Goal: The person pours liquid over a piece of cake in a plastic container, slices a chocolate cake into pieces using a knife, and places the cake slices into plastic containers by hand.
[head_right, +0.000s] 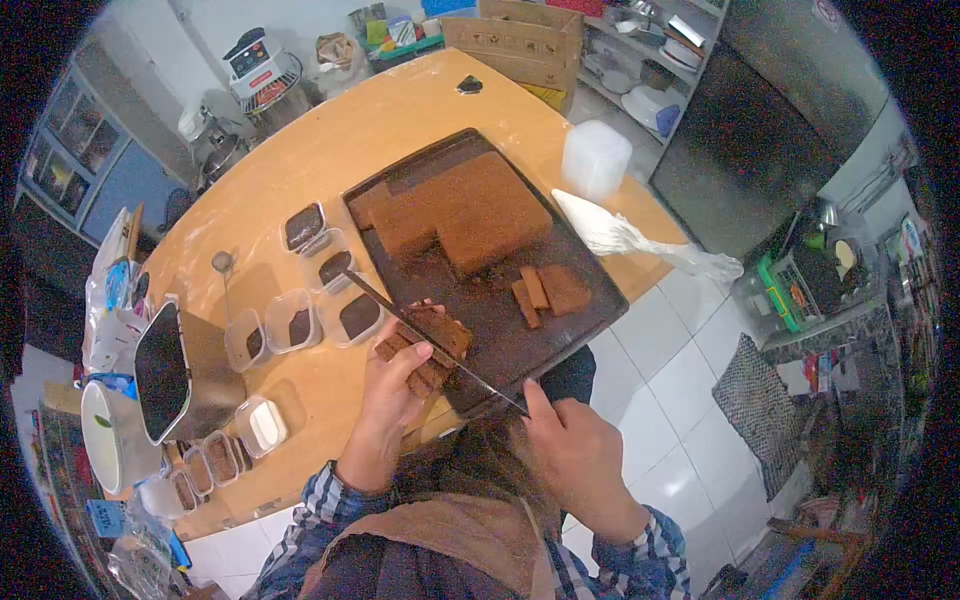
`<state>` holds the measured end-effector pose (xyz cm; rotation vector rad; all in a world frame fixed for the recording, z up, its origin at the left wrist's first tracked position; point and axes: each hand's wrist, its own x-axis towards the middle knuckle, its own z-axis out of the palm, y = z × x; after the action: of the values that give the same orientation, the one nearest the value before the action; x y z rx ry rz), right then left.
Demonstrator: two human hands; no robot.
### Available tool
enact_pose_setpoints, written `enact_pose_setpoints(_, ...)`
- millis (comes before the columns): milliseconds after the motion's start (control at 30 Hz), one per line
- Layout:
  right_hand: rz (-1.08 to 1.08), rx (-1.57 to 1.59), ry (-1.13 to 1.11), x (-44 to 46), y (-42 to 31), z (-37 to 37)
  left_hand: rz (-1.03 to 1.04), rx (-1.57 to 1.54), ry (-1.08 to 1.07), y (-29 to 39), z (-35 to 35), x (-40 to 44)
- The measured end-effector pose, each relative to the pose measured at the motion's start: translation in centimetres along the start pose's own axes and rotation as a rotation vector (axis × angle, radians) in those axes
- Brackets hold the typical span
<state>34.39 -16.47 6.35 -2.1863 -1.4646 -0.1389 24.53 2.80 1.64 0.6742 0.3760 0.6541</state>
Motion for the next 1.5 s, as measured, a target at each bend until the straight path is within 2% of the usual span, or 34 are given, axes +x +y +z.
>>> enact_pose_setpoints(600, -0.006, 0.001, -0.009, 0.8, 0.0, 1.2, -0.008, 0.038, 0.005, 0.1, 0.1, -0.1)
enact_pose_setpoints(800, 0.052, 0.028, -0.052, 0.1, 0.0, 0.2, -0.023, 0.151, -0.017, -0.2, 0.2, -0.3)
enact_pose_setpoints(1500, 0.036, 0.010, -0.018, 0.2, 0.1, 2.2, -0.053, 0.135, -0.034, 0.3, 0.4, -0.5)
